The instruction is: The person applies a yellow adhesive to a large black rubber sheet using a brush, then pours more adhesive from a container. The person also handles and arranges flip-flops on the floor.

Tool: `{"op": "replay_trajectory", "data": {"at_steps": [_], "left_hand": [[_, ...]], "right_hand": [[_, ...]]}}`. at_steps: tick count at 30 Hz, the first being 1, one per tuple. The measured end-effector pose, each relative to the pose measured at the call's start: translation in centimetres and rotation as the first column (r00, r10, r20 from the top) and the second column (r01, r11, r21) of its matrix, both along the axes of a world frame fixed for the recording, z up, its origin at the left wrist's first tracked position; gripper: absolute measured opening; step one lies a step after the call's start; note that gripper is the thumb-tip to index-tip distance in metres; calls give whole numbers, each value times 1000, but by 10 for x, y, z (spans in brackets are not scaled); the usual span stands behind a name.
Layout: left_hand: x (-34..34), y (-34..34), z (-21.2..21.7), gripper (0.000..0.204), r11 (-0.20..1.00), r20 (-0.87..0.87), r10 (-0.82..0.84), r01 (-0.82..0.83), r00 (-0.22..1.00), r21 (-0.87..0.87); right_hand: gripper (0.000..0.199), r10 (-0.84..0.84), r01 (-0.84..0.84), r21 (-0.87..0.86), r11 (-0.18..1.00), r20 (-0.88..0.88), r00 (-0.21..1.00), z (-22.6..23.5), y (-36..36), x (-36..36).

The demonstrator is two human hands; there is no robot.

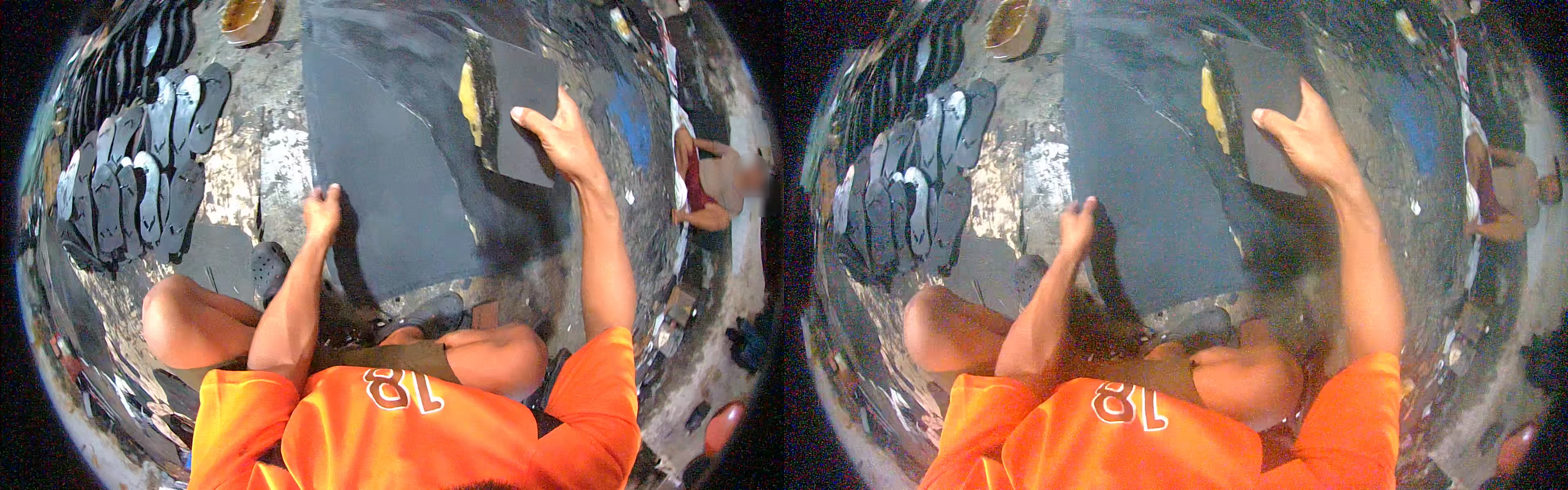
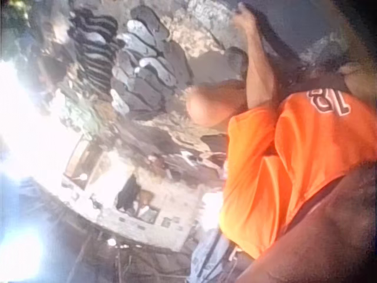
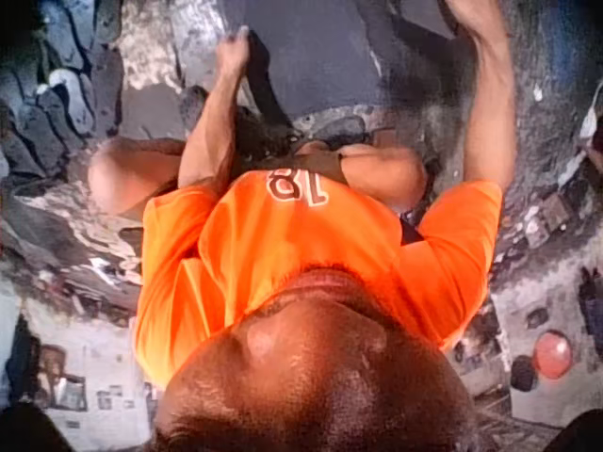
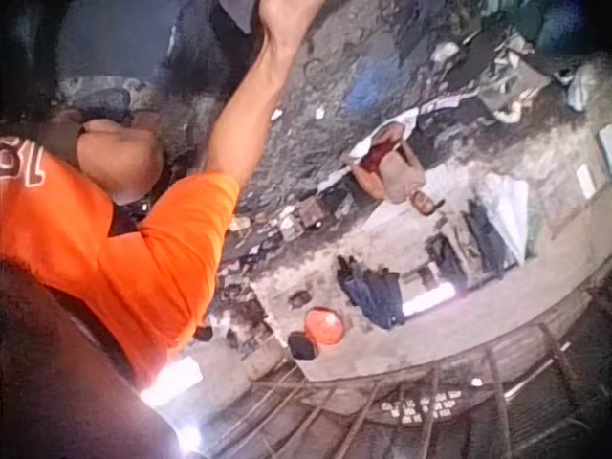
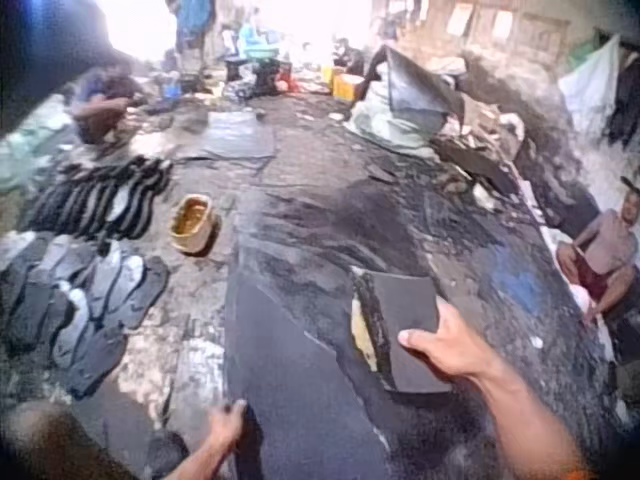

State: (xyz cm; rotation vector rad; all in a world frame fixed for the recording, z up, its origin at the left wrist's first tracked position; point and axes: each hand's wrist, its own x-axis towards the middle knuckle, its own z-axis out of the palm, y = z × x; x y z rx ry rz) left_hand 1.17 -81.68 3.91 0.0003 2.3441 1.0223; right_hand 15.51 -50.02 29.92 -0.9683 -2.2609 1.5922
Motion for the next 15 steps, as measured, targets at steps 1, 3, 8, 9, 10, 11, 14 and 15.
{"op": "replay_trajectory", "data": {"at_steps": [1,3,8,9,10,11,14,15], "left_hand": [[3,-4,-22,46,997,-133,-67,63,989,-33],[10,9,-5,41,994,-89,-41,50,995,100],[4,59,-12,35,987,-295,-75,112,953,111],[3,73,-13,35,982,-302,-76,124,950,141],[-1,87,-13,35,974,-312,-73,136,947,183],[-4,96,-15,35,977,-338,-20,90,941,193],[-30,84,-19,37,939,-194,-290,318,937,132],[-33,81,-15,38,944,-180,-295,316,938,99]], "right_hand": [[48,40,-41,-22,999,-53,998,-2,0,-24],[46,58,-57,40,998,-28,998,-11,4,-51],[42,95,-92,67,993,-36,995,-26,31,-128],[39,90,-87,41,995,-60,994,-34,35,-144],[43,110,-108,56,993,-29,994,-39,41,-164],[47,131,-131,63,989,6,991,-49,48,-183],[69,135,-155,202,967,111,985,-106,75,-244],[80,134,-167,224,960,153,979,-120,73,-265]]}}
